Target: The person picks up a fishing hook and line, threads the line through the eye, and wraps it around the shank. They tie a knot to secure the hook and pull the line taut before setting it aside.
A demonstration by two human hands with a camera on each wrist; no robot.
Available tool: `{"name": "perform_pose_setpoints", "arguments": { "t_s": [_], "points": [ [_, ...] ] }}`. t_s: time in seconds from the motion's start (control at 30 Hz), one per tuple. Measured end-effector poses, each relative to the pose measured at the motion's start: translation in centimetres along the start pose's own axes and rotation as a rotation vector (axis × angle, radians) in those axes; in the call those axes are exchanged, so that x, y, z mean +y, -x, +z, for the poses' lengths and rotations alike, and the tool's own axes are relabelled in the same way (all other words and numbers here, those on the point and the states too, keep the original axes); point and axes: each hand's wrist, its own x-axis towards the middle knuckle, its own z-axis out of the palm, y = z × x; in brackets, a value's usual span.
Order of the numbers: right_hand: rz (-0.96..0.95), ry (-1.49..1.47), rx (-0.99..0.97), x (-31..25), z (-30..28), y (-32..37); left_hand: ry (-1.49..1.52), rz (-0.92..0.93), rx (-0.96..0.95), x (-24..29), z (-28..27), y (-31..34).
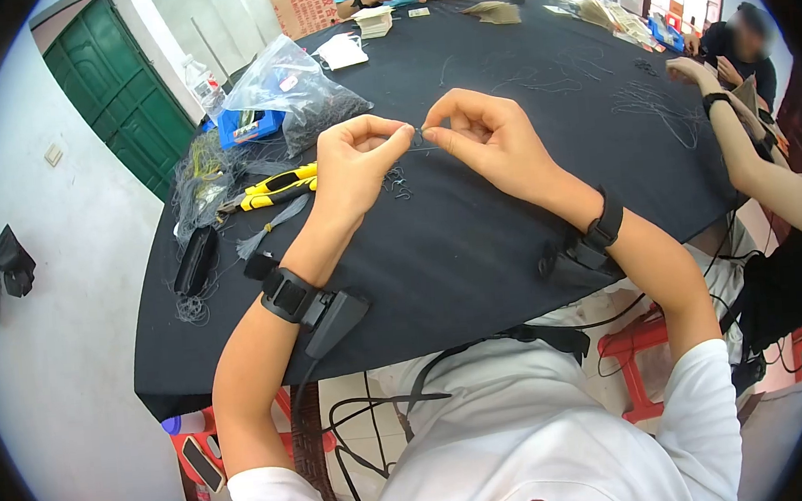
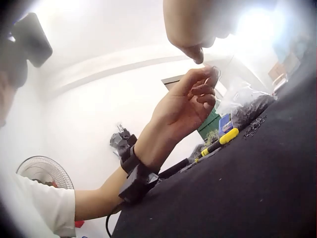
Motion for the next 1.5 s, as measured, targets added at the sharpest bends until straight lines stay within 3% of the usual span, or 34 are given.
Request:
{"name": "perform_pose_setpoints", "arguments": {
  "t_s": [0.43, 0.73, 0.87, 0.97, 1.07, 1.33, 1.5],
  "points": [
    [0.008, 0.025, 0.032, 0.5, -0.7, -0.5, 0.047, 0.01, -0.31, 0.6, -0.2, 0.7],
    [0.217, -0.16, -0.089, 1.2, -0.6, -0.2, 0.118, 0.114, -0.283, 0.7, -0.4, 0.6],
    [0.27, -0.322, -0.125, 0.8, 0.0, 0.2, 0.167, 0.041, -0.189, 0.6, -0.5, 0.6],
    [0.194, -0.298, -0.161, 1.5, 0.5, 0.5, 0.228, -0.012, -0.114, 0.3, -0.3, 0.6],
    [0.013, -0.025, -0.18, 0.7, 0.5, 0.8, 0.258, -0.032, -0.081, -0.4, 0.1, 0.6],
    [-0.121, 0.069, -0.146, -0.1, 0.1, 0.5, 0.208, -0.025, -0.026, 0.6, 0.7, 1.3],
    [-0.135, 0.092, -0.065, -0.9, -0.6, -0.2, 0.132, -0.05, -0.095, 0.5, 0.4, 1.4]
  ]
}}
